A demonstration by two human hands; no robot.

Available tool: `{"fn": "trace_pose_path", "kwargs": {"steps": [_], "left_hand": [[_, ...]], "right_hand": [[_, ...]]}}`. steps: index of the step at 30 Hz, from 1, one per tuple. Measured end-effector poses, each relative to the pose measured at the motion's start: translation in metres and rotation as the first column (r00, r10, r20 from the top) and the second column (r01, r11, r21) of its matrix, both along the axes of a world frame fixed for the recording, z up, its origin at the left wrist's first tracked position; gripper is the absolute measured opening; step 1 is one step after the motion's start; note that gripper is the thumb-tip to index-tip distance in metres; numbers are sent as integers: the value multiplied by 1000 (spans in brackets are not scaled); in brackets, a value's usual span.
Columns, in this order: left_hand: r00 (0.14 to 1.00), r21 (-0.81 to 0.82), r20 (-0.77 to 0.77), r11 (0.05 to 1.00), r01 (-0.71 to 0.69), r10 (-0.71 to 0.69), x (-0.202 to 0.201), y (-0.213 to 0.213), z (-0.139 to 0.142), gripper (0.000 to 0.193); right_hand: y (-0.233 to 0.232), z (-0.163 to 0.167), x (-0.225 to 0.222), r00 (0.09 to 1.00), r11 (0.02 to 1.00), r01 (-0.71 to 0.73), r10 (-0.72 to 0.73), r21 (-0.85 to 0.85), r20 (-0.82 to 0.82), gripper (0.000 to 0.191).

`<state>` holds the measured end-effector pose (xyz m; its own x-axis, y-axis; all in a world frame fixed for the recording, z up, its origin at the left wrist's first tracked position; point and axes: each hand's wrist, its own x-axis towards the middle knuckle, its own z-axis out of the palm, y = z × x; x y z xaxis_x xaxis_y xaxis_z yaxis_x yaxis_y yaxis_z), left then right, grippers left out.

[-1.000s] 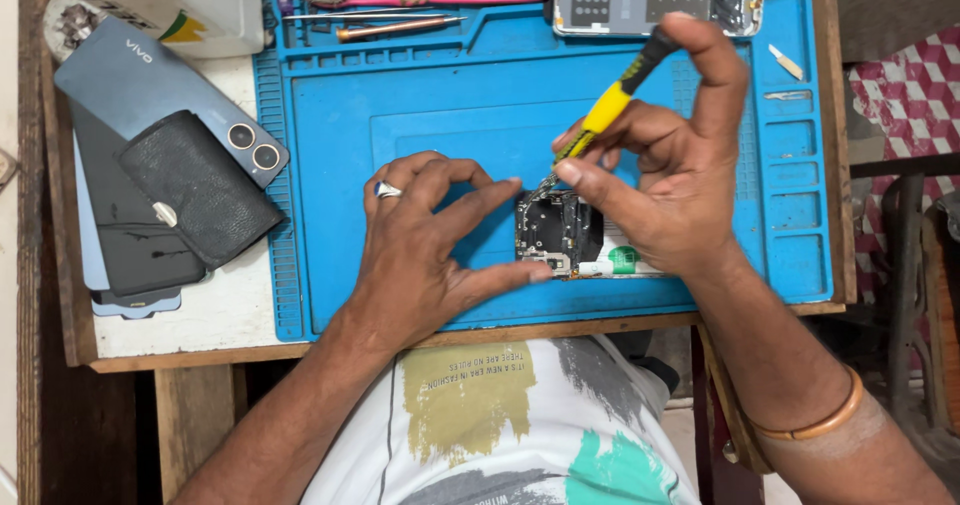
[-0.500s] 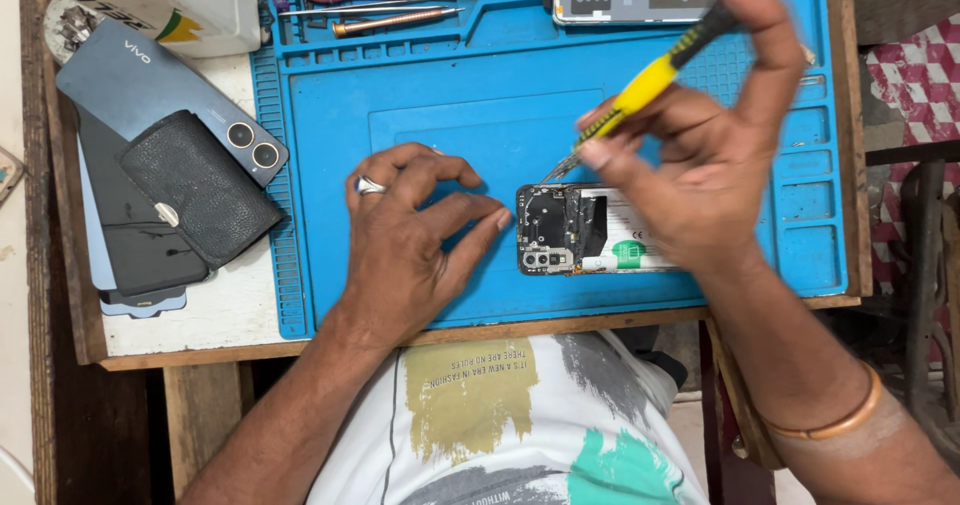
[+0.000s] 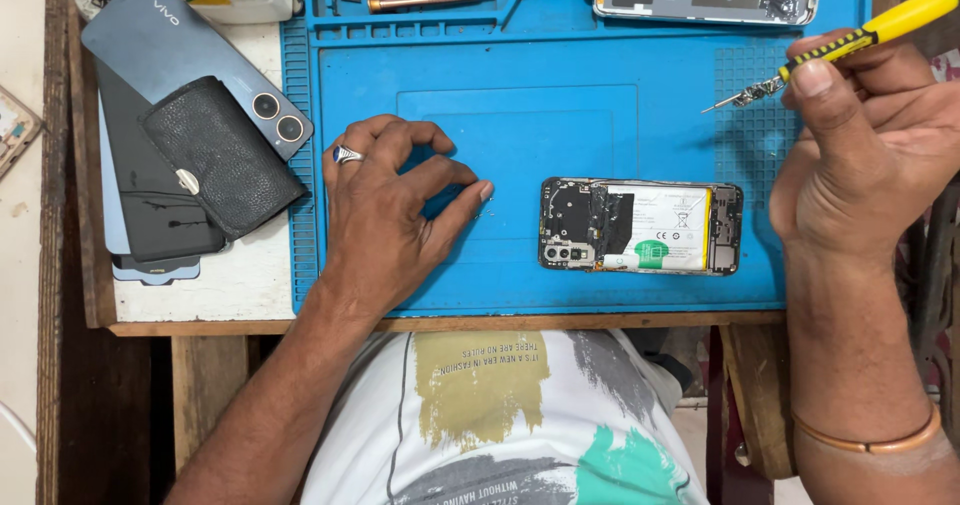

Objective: The person disassembles a smartphone on a blue work mat, using a screwdriver to remove screws and a prying tool to detach the battery and camera module. They handle the battery, camera assembly, and internal frame, placing removed parts on the mat.

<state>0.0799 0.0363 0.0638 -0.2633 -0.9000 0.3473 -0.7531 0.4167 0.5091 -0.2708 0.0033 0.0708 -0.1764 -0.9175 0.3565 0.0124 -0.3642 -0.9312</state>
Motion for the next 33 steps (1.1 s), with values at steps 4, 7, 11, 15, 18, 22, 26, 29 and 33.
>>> {"fn": "trace_pose_path", "kwargs": {"steps": [4, 7, 11, 15, 18, 22, 26, 29, 33], "left_hand": [[1000, 2, -4, 1000, 7, -7, 0, -1, 0, 17], [1000, 5, -4, 1000, 10, -10, -2, -1, -3, 19], [1000, 0, -13, 1000, 18, -18, -1, -4, -6, 23], [999, -8, -25, 1000, 22, -22, 1, -8, -8, 21], [1000, -20, -13, 1000, 14, -15, 1, -10, -9, 21], [1000, -21, -9, 1000, 19, -19, 0, -14, -10, 20], [996, -23, 23, 996, 83, -83, -3, -14, -7, 29], [977, 0, 57, 979, 205, -205, -12, -13, -5, 65], [950, 90, 112, 955, 281, -290, -30, -16, -6, 93]], "right_hand": [[-1, 5, 6, 1000, 1000, 1, -1, 14, -18, 20], [-2, 5, 8, 1000, 1000, -7, 7, 5, -19, 21], [-5, 2, 6, 999, 1000, -7, 7, 0, -52, 21], [-8, 0, 8, 998, 1000, -15, 15, -9, -63, 20], [-10, -1, 9, 997, 1000, -15, 15, -2, -76, 20], [-15, 1, 10, 991, 999, -26, 23, -25, -131, 20], [-17, 0, 10, 993, 999, -36, 31, -40, -111, 21], [-18, -6, 9, 996, 998, -36, 32, -44, -80, 20], [-21, -13, 4, 998, 1000, -6, 6, 2, -61, 29]]}}
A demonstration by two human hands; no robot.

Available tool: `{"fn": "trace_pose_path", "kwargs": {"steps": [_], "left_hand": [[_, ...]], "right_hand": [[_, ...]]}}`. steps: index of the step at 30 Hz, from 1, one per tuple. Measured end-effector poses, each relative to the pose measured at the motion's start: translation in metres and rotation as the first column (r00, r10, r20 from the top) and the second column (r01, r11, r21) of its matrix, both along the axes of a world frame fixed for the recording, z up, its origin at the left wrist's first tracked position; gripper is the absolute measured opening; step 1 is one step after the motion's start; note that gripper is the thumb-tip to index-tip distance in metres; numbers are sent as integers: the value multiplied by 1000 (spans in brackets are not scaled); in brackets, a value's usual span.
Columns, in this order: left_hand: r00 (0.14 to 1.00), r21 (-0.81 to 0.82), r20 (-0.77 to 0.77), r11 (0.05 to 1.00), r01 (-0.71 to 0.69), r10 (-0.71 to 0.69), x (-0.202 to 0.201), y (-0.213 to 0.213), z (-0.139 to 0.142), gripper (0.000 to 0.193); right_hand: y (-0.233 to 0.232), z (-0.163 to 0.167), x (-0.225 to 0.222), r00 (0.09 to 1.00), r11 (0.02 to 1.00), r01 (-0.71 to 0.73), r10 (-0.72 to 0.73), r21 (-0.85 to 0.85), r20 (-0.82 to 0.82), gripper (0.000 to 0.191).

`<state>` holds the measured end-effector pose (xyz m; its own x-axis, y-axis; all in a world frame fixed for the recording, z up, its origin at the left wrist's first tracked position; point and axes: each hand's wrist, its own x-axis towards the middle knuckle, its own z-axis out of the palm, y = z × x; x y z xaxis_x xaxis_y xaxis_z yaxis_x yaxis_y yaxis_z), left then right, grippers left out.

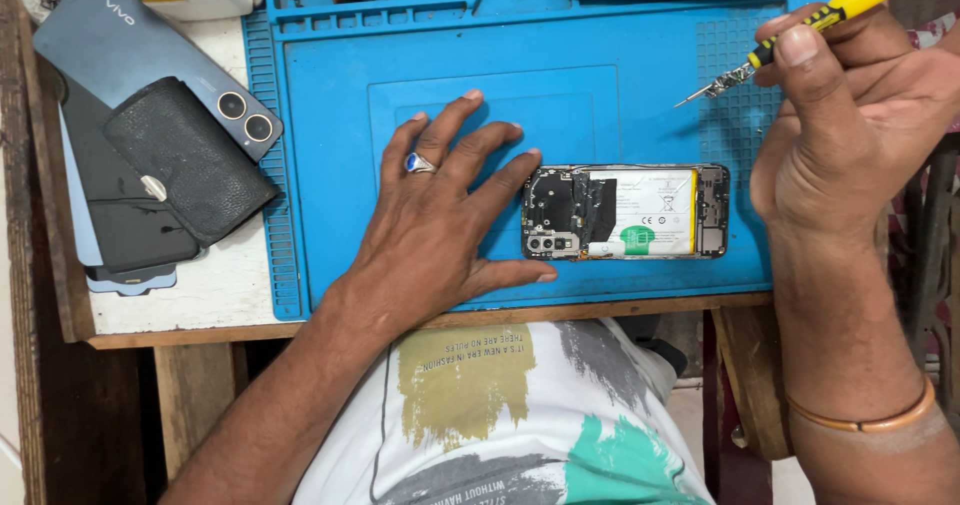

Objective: The person disassembles a smartphone on a blue work mat, using a screwdriver to remove screws and a prying tool to detach the battery and camera module. They handle the battery, camera assembly, and internal frame, placing removed parts on the mat.

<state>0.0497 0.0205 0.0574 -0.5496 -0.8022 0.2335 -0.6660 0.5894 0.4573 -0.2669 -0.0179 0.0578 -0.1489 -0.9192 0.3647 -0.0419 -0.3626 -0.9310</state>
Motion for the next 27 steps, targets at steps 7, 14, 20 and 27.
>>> {"fn": "trace_pose_path", "kwargs": {"steps": [7, 14, 20, 27], "left_hand": [[999, 62, -35, 998, 14, -12, 2, 2, 2, 90], [999, 74, -36, 997, -10, 13, 4, 16, 15, 87], [997, 41, -57, 998, -44, 47, 5, 27, 21, 80], [996, 48, -29, 996, -79, 80, 10, 34, 25, 82]], "right_hand": [[5, 13, 19, 961, 990, 98, -121, 105, 249, 112], [15, 44, 41, 952, 987, 90, -125, 135, 279, 116], [17, 49, 39, 952, 995, 50, -75, 91, 297, 113], [20, 49, 36, 944, 997, 22, -45, 76, 328, 109]]}}
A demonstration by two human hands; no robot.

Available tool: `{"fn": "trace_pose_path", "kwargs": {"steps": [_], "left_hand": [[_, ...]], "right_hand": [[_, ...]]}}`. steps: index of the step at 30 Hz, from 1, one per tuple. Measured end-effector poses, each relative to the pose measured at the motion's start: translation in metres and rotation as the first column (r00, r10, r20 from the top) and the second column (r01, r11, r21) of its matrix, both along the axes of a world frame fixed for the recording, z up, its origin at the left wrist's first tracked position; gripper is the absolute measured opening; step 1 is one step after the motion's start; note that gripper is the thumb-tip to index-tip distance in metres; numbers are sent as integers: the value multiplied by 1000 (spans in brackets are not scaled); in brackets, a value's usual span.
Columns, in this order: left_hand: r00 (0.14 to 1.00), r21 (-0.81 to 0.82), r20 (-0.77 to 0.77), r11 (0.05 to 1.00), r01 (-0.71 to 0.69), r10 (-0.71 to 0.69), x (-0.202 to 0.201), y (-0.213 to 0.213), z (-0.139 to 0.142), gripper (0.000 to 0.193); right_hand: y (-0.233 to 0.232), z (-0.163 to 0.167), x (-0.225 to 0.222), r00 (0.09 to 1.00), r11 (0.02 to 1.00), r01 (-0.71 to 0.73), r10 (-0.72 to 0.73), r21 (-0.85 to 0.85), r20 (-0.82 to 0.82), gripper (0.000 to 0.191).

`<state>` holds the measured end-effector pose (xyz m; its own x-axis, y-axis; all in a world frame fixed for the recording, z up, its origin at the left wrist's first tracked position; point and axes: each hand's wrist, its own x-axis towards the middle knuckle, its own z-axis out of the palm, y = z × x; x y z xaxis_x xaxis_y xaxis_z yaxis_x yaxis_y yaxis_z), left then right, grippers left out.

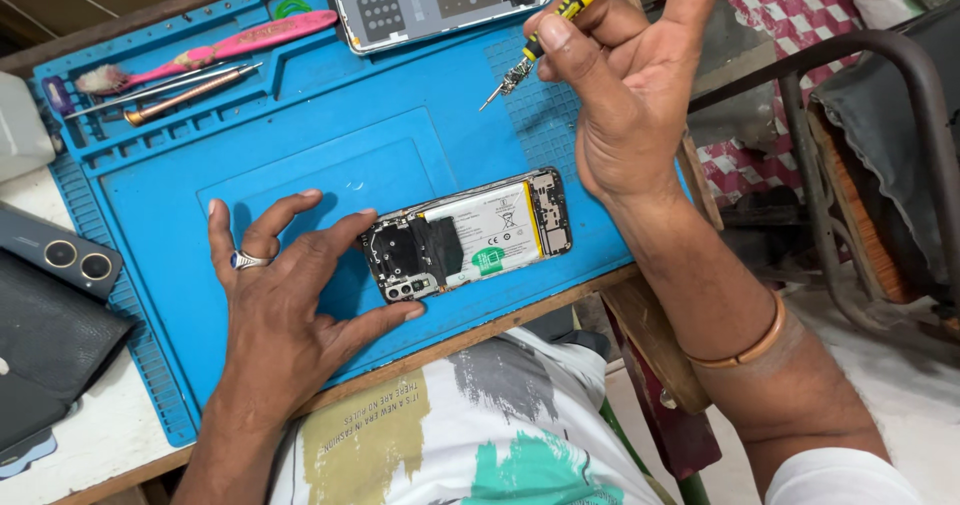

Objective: The person disassembles a smartphone on a blue work mat, using a screwdriver to remove screws and a prying tool to detach the battery and camera module. They handle the battery, camera assembly, and internal frame, placing removed parts on the mat.

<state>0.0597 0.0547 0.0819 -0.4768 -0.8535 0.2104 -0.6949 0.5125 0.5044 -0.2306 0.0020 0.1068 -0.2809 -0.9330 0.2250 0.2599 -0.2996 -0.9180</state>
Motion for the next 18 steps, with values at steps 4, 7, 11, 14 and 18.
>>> {"fn": "trace_pose_path", "kwargs": {"steps": [4, 7, 11, 14, 18], "left_hand": [[1000, 3, -3, 1000, -4, 4, 3, 0, 0, 84], [1000, 3, 17, 1000, -10, 10, 5, 0, 2, 84], [1000, 3, 21, 1000, -13, 13, 6, 1, 4, 84], [1000, -11, 27, 1000, -12, 12, 6, 1, 4, 84], [1000, -17, 16, 1000, -9, 10, 7, 1, 5, 82]], "right_hand": [[0, 1, 4, 1000, 1000, 0, 0, -13, -5, 108], [1, 1, 5, 1000, 1000, -13, 13, -16, -13, 107], [1, 1, 6, 1000, 1000, -21, 20, -7, -14, 105], [1, 1, 8, 1000, 1000, -18, 18, 7, -10, 106], [2, 3, 7, 996, 999, -33, 32, -17, -88, 107]]}}
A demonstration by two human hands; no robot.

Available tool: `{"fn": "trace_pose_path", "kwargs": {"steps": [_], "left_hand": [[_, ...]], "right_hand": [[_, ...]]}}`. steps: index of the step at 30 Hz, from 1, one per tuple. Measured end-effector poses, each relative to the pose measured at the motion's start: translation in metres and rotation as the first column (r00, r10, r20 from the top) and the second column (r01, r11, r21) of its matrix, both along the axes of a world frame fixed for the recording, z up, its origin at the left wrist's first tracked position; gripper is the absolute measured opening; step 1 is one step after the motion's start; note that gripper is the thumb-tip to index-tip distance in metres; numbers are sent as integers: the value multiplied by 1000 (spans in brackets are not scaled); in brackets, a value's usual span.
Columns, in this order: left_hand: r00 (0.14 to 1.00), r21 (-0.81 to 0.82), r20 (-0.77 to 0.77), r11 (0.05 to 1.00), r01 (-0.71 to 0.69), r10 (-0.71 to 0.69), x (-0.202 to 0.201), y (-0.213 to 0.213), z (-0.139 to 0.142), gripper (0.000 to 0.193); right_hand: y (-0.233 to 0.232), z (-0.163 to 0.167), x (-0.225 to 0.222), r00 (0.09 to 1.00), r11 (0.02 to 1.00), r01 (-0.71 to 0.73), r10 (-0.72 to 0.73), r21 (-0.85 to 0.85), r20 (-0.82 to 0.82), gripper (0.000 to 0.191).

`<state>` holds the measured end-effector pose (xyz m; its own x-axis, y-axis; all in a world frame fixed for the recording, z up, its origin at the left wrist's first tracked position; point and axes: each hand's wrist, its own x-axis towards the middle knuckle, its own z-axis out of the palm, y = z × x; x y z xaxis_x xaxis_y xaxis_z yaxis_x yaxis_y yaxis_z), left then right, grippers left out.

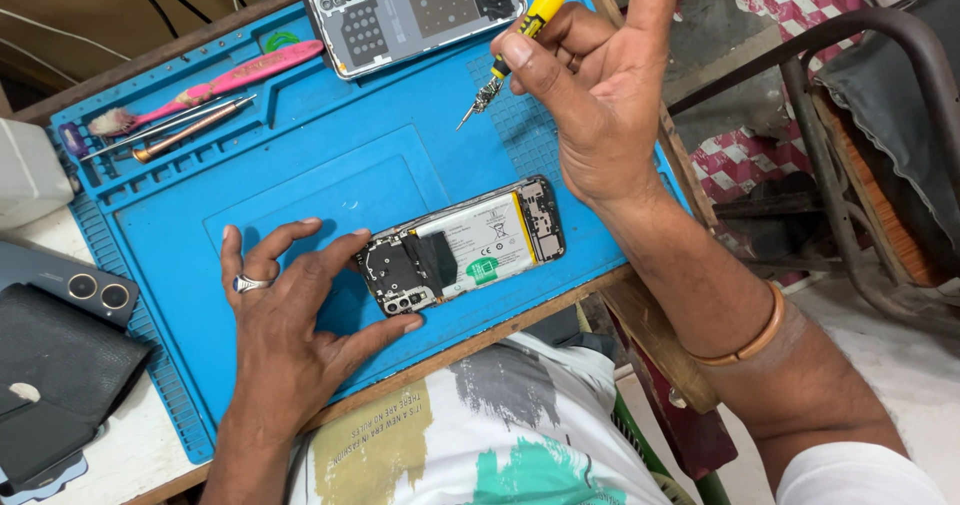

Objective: The person disassembles a smartphone on a blue work mat, using a screwdriver to remove screws and a prying tool to detach the battery and camera module. They handle the battery, camera assembly, and internal frame, placing removed parts on the mat.

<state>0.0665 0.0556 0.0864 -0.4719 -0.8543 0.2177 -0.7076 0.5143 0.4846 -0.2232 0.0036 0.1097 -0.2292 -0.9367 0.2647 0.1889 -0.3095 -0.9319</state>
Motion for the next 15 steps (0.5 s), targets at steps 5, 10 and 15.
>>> {"fn": "trace_pose_path", "kwargs": {"steps": [5, 10, 15], "left_hand": [[999, -14, -31, 1000, 10, -10, 2, 4, 1, 77], [997, -18, -72, 1000, 24, -25, 5, 11, 1, 70], [992, 6, -118, 999, 44, -43, 6, 14, 1, 69]], "right_hand": [[3, 3, 1, 1000, 1000, 0, 0, 22, -1, 109], [10, 8, 8, 999, 999, 23, -25, 46, 44, 111], [14, 6, 10, 993, 994, 72, -79, 86, 84, 111]]}}
